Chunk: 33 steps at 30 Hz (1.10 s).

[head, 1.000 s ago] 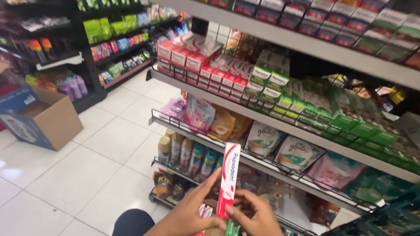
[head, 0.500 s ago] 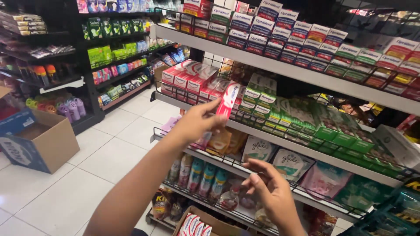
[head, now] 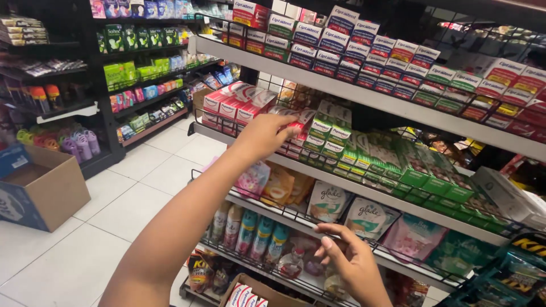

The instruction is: Scan and arrange consumer products on grocery store shelves from a cardboard box.

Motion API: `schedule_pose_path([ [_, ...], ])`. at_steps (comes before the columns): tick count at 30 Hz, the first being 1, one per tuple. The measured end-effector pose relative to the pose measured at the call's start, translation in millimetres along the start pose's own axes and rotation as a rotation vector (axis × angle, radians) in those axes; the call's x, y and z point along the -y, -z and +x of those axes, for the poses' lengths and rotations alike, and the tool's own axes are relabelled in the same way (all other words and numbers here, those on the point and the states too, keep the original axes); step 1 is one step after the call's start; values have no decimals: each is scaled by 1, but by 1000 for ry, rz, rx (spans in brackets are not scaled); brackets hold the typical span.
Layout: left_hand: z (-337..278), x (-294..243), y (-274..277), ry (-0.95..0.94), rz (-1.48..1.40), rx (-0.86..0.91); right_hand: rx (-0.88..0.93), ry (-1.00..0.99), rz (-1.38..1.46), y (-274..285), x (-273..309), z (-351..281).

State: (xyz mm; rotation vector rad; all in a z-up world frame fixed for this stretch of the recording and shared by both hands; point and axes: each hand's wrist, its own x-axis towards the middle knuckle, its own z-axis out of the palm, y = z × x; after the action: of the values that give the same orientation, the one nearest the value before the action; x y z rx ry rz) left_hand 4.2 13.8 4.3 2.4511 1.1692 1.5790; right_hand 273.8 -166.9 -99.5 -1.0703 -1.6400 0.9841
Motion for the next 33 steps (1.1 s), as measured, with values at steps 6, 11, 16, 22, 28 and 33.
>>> schedule_pose_path([
  [6,12,-4,4,101,26,199,-7,-82,14,0,-2,1],
  [11,15,-32,18,273,51,359,0,-89,8,1,-4,2],
  [16,18,20,-18,62,43,233,15,-69,8,2,-6,2],
  [22,17,-15,2,164,3,274,18,-34,6,1,-4,1],
  [28,15,-23,8,288,-127,334,1,-37,6,3,-8,0],
  [33,16,-21,11,305,-164,343,6,-6,37,2,-14,1],
])
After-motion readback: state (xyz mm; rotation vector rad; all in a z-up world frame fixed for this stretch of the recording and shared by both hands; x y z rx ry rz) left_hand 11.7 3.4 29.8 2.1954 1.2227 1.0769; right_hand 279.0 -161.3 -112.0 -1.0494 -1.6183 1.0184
